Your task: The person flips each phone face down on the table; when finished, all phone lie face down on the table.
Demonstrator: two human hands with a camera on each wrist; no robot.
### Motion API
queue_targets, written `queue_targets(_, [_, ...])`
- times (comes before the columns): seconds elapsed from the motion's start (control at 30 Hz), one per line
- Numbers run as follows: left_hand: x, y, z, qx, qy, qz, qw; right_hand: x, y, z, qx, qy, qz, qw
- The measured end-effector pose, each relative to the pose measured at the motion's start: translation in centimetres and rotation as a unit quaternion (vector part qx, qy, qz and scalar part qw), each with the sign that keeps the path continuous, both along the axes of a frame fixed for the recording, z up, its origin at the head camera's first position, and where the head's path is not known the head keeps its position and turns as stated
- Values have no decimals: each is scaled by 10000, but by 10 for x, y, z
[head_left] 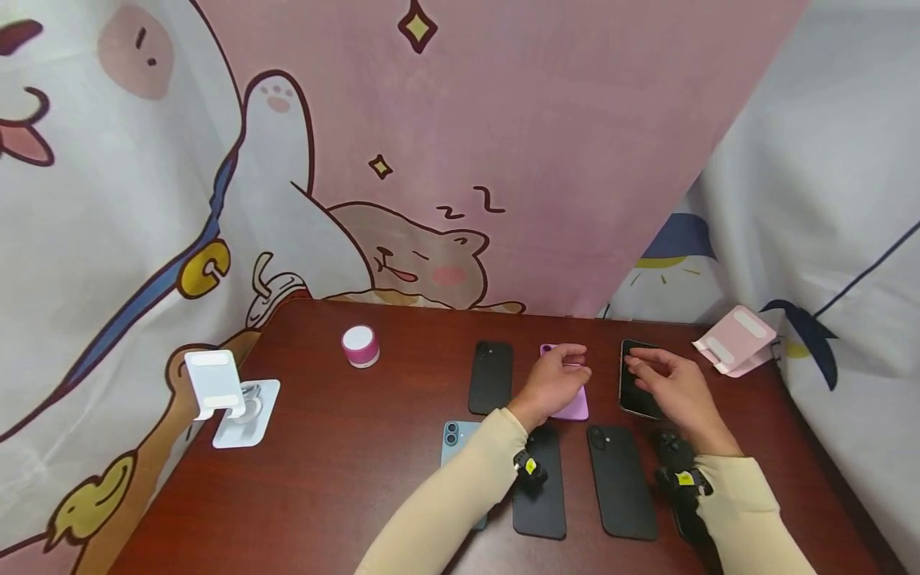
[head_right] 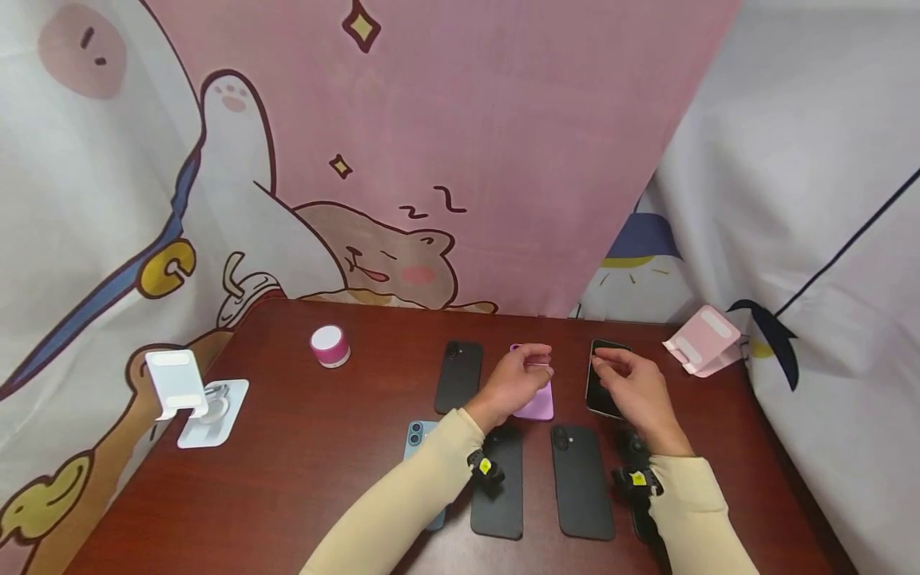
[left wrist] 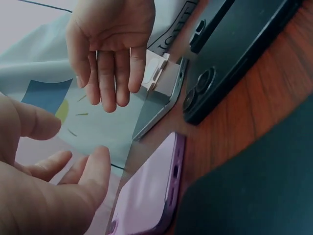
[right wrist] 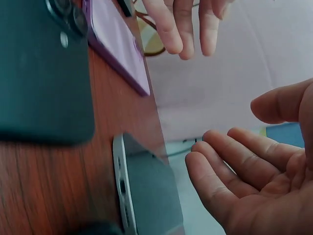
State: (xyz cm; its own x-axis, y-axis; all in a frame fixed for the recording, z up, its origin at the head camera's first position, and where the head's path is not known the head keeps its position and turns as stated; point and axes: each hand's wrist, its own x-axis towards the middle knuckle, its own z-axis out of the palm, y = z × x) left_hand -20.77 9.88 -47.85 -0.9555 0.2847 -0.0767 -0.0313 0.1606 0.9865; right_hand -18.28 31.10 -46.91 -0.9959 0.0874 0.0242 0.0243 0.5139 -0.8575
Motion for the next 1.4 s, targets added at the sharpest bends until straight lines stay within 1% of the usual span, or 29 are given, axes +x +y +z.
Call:
queue_targets(0.17, [1,13,-1,278,-84,-244,9993,1,17,-4,59,107,-238,9996])
queue_targets(0.27, [1,21,-3,365,-177,-311,9987,2,25,-7,244,29,-393,9989])
queue_targets(0.43, [2,32,-4,386,-442,-514,9969,3,36,-12,451,-257,-569,9970])
queue_targets(0.5, [3,36,-4,375,-565,-595,9959,3,39,-14,408,-426,-578,9966])
queue_targets(0.63, [3,41,-6,434,-842,-709,9930,2,42,-20,139,-699,-471,9963])
queue_targets(0.73, [3,45,-9,553,-989,-711,9910,1,42,-24,-96,-760,-400,9963])
queue_targets(0.8, [3,47,-10,750,-1096,-707,9886,1,42,-24,-193,-791,-363,9960])
queue_targets(0.97, [4,50,-12,959,-1293,-712,9844,3,43,-22,-244,-868,-277,9955])
queue_targets(1.0, [4,51,-12,933,-1307,-680,9847,3,43,-21,-242,-880,-266,9955])
queue_targets(1.13, [6,53,-10,854,-1298,-535,9864,2,42,-19,-155,-922,-218,9954])
queue_targets(1.33, [11,54,-4,815,-1187,-543,9881,2,43,-15,95,-946,-205,9953])
queue_targets(1.4, [13,55,-4,875,-1166,-528,9879,3,43,-14,141,-982,-166,9949])
